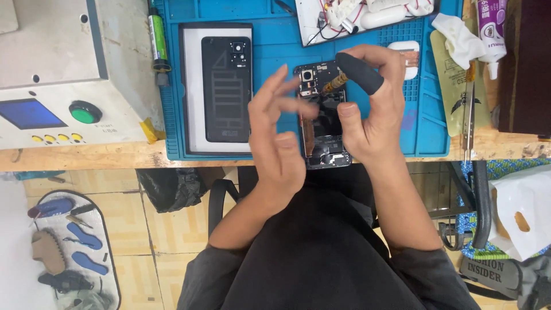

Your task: Disassembling a smartphone by removing screws and internal components at a repair bench.

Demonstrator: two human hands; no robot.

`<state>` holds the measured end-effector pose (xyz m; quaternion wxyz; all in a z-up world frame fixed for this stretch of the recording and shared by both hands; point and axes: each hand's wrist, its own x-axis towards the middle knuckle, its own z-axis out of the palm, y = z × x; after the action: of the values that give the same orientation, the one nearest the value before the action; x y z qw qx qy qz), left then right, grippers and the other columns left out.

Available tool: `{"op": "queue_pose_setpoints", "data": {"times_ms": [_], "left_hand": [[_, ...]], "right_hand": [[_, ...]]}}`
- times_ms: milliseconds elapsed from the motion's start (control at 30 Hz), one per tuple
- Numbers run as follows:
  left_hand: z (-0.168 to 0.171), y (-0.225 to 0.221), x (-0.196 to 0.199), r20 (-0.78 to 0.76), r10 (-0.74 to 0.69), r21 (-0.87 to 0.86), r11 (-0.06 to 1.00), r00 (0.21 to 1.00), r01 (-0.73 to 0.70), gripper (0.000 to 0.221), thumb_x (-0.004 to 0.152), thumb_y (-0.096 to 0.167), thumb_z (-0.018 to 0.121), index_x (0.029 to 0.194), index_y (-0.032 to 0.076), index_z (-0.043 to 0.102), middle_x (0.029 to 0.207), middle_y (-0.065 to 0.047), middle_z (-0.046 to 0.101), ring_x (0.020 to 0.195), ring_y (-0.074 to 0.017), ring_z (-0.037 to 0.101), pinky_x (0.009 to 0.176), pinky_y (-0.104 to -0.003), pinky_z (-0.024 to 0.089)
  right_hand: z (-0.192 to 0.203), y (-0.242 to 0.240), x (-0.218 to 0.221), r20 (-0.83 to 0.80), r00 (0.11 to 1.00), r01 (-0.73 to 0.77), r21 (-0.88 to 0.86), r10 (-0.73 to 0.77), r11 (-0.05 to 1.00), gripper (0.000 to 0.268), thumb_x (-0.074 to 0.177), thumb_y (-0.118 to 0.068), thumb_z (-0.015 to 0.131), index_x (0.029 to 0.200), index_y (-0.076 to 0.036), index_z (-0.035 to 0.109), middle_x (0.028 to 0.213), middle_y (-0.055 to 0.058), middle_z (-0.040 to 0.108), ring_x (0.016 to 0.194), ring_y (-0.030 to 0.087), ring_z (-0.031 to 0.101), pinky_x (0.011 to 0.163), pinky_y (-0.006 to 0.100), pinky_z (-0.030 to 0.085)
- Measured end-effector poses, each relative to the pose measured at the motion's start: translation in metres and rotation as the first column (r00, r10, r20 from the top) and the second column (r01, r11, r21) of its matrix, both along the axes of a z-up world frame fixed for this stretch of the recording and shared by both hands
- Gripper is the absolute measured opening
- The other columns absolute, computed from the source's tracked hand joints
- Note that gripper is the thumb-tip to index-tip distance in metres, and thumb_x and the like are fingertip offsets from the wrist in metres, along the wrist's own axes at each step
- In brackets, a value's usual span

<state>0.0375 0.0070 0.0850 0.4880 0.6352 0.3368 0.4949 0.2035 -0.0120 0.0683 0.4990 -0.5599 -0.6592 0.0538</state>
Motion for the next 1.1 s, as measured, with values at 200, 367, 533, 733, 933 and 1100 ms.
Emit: {"op": "queue_pose_setpoints", "data": {"times_ms": [200,367,533,733,933,1100], "left_hand": [[0.029,-0.031,0.008,-0.072,0.069,0.113,0.992,0.995,-0.060,0.045,0.123,0.045,0.046,0.154,0.012,0.049,0.154,-0.011,0.065,0.150,-0.0312,0.067,0.141,-0.055,0.040],[0.035,-0.049,-0.024,-0.106,0.256,0.099,0.964,0.961,-0.246,0.028,0.118,0.031,0.057,0.133,0.009,0.064,0.135,-0.008,0.071,0.130,-0.0303,0.072,0.122,-0.046,0.056],[0.034,-0.044,-0.033,-0.083,0.270,0.088,0.961,0.959,-0.263,0.026,0.118,0.029,0.057,0.132,0.009,0.064,0.134,-0.008,0.070,0.127,-0.0279,0.071,0.118,-0.043,0.056],[0.033,-0.030,-0.031,-0.056,0.234,0.064,0.971,0.971,-0.230,0.022,0.117,0.026,0.058,0.131,0.009,0.064,0.133,-0.007,0.070,0.123,-0.0250,0.070,0.114,-0.040,0.056],[0.044,-0.020,-0.029,-0.004,0.237,0.051,0.970,0.971,-0.237,0.019,0.117,0.023,0.059,0.130,0.010,0.063,0.131,-0.007,0.069,0.119,-0.0221,0.069,0.109,-0.037,0.056],[0.053,-0.016,-0.034,-0.008,0.191,0.012,0.982,0.982,-0.191,0.016,0.117,0.020,0.059,0.129,0.010,0.063,0.130,-0.007,0.069,0.116,-0.0198,0.068,0.105,-0.034,0.056]], "right_hand": [[-0.034,-0.004,0.002,-0.164,0.985,0.038,-0.057,-0.047,0.998,0.057,0.111,0.000,0.084,0.152,0.005,0.045,0.136,0.025,0.054,0.120,0.037,0.062,0.103,0.047,0.061],[-0.017,-0.008,-0.010,-0.413,0.899,-0.201,-0.096,0.144,0.975,0.065,0.125,0.031,0.058,0.162,-0.008,0.022,0.137,0.040,0.053,0.123,0.048,0.067,0.110,0.050,0.057],[-0.013,-0.013,0.001,-0.165,0.957,-0.254,-0.071,0.240,0.965,0.071,0.129,0.003,0.061,0.178,-0.028,0.019,0.153,0.036,0.044,0.139,0.055,0.056,0.126,0.071,0.057],[-0.001,-0.006,-0.006,-0.143,0.955,-0.271,-0.058,0.261,0.961,0.067,0.130,0.011,0.060,0.173,-0.023,0.022,0.150,0.039,0.052,0.143,0.058,0.060,0.124,0.072,0.052],[0.003,-0.010,-0.017,-0.221,0.966,-0.150,-0.073,0.130,0.986,0.053,0.133,0.016,0.049,0.170,-0.012,0.023,0.137,0.042,0.056,0.129,0.056,0.065,0.114,0.065,0.061],[-0.016,-0.011,-0.010,-0.206,0.973,-0.121,-0.066,0.105,0.990,0.063,0.127,0.019,0.065,0.170,-0.008,0.027,0.144,0.040,0.055,0.135,0.055,0.064,0.118,0.066,0.061]]}}
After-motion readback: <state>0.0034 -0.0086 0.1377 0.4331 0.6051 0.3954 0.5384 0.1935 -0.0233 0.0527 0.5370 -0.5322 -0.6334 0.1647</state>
